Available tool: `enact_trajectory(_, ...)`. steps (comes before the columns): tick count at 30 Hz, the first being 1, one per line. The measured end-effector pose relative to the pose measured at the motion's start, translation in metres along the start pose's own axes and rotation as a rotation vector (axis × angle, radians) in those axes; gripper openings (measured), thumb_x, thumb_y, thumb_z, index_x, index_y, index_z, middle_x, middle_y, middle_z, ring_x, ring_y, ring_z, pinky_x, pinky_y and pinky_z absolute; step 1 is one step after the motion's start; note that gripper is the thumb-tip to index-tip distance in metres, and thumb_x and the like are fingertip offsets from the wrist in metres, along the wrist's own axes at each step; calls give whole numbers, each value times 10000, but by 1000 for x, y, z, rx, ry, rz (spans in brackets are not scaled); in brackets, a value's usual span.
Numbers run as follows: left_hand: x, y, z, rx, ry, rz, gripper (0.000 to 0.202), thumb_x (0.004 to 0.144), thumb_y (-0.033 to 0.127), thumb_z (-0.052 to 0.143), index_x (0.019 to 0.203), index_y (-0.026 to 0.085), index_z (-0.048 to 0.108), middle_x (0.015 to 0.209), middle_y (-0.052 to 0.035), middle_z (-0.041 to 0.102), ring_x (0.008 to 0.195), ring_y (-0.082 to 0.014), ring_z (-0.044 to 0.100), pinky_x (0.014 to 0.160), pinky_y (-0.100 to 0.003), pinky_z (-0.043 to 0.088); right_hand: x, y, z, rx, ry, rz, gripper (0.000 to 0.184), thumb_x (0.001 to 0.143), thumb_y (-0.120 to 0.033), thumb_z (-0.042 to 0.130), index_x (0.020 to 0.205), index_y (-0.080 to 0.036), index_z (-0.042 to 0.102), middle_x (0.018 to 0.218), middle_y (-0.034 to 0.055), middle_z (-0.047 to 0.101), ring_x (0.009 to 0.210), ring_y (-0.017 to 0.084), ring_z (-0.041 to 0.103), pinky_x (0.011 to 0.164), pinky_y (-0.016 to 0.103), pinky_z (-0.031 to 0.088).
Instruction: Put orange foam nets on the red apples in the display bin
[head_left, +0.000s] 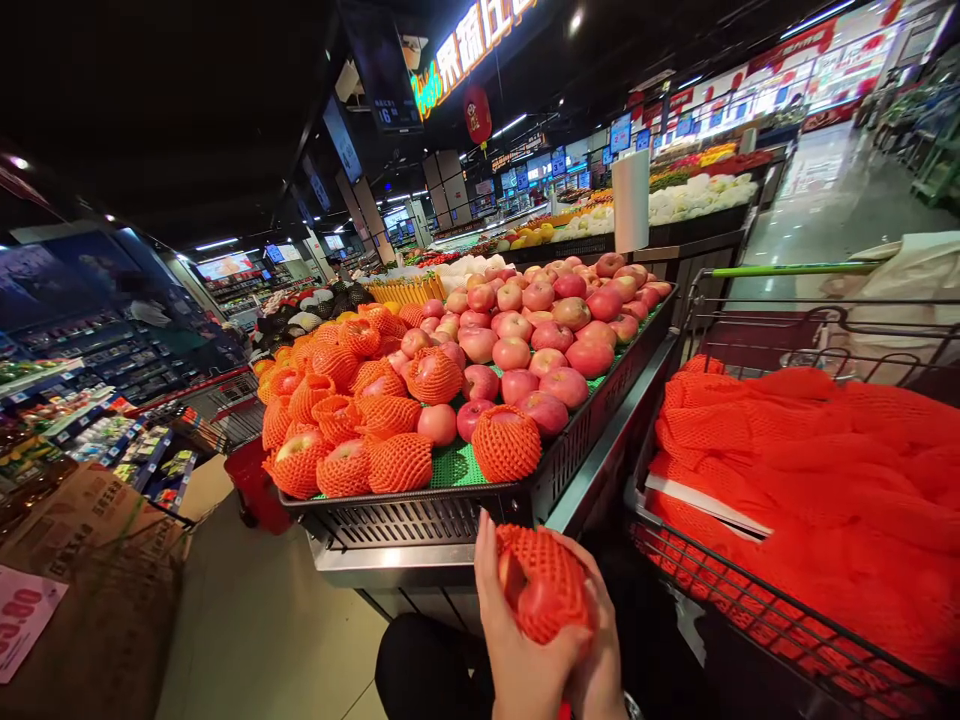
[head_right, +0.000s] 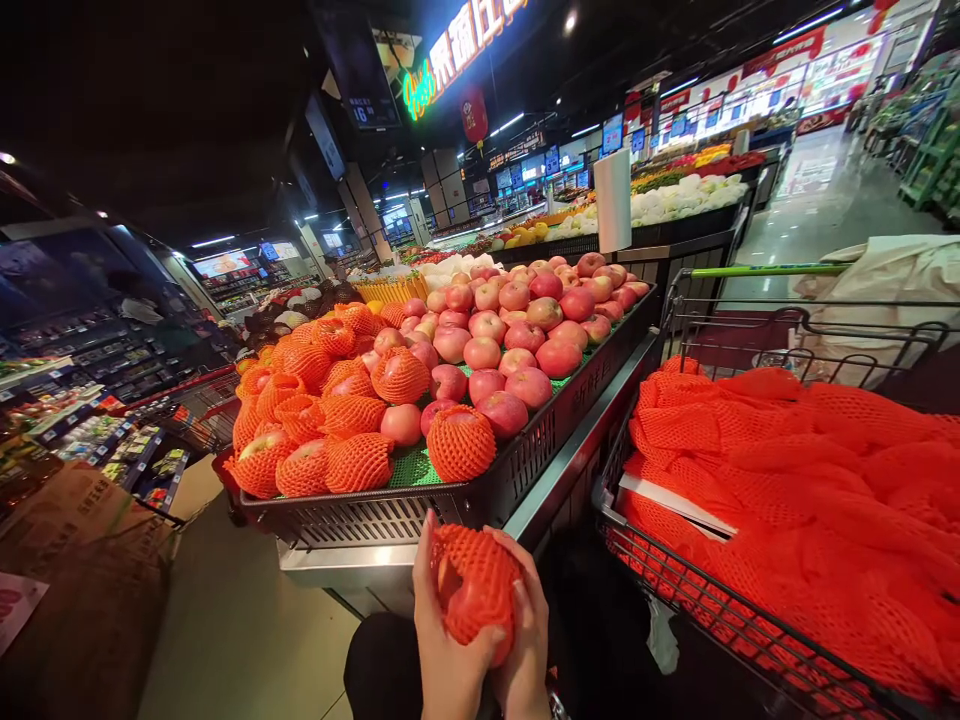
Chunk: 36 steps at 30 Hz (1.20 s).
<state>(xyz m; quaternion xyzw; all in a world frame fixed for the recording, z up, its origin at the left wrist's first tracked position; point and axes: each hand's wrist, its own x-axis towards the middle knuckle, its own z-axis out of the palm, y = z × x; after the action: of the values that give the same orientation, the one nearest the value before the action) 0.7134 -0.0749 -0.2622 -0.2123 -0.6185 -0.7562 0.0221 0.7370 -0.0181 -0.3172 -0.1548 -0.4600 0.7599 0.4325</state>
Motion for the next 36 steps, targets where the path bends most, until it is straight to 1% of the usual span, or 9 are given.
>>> enact_trajectory(6,5,-13,7,-155,198,-90,893,716,690,757,1413,202,487,1365,-164,589,1339,-383,530,1134,-452,419,1,-21,10,-40,10,-49,442,980,-585,501,1264,-304,691,1418,62,611,1352,320,524,1184,520,390)
enact_trajectory(12,15,-6,4,-602,363,-487,732,879,554,584,1530,275,398,1355,-87,618,1103,-244,668,872,-286,567,2,-40,11,-172,-189,33,425,1041,-523,424,1374,-345,617,1500,40,560,1431,286,468,1239,510,316)
enact_trajectory(16,19,9,8,-875,451,-726,570,969,443,443,1508,258,463,1090,-80,741,864,-207,733,774,-287,591,4,-37,3,-430,-363,-275,573,991,-677,429,1435,-342,564,1539,61,513,1428,323,472,1207,528,375)
enact_trajectory(20,17,11,9,-980,480,-906,665,954,569,410,1482,175,500,983,-134,752,759,-248,733,733,-354,604,7,-22,2,-536,-297,-573,747,887,-797,493,1449,-306,540,1528,104,493,1368,350,523,1130,527,468)
enact_trajectory(23,13,6,9,-1030,438,-816,749,920,652,376,1485,174,489,1098,-157,733,851,-266,735,778,-367,610,6,-12,5,-437,-197,-574,497,978,-622,504,1343,-298,602,1421,82,573,1282,296,589,1077,468,511)
enact_trajectory(26,10,1,12,-862,449,-636,739,851,547,600,1517,274,433,1157,-105,718,896,-235,732,778,-315,605,6,-7,9,-281,-114,-446,378,999,-535,477,1242,-302,649,1357,66,621,1236,282,608,1058,472,500)
enact_trajectory(29,9,-1,15,-694,387,-516,838,777,469,751,1528,397,386,1245,-56,689,963,-214,726,810,-288,594,10,-6,12,-148,-20,-295,321,971,-505,525,1124,-288,704,1306,72,658,1223,304,608,1057,505,469)
enact_trajectory(32,8,-5,18,-625,373,-505,764,822,504,695,1523,404,409,1383,-48,614,1105,-215,682,871,-271,571,14,-6,15,-33,82,-139,341,934,-527,567,1025,-250,745,1235,103,694,1189,334,621,1066,557,436)
enact_trajectory(36,6,-19,16,-527,359,-437,828,848,521,667,1580,429,291,1307,-27,605,1134,-203,656,898,-258,547,17,-7,18,111,178,-17,344,855,-559,654,927,-236,747,1168,106,714,1158,345,632,1071,579,422)
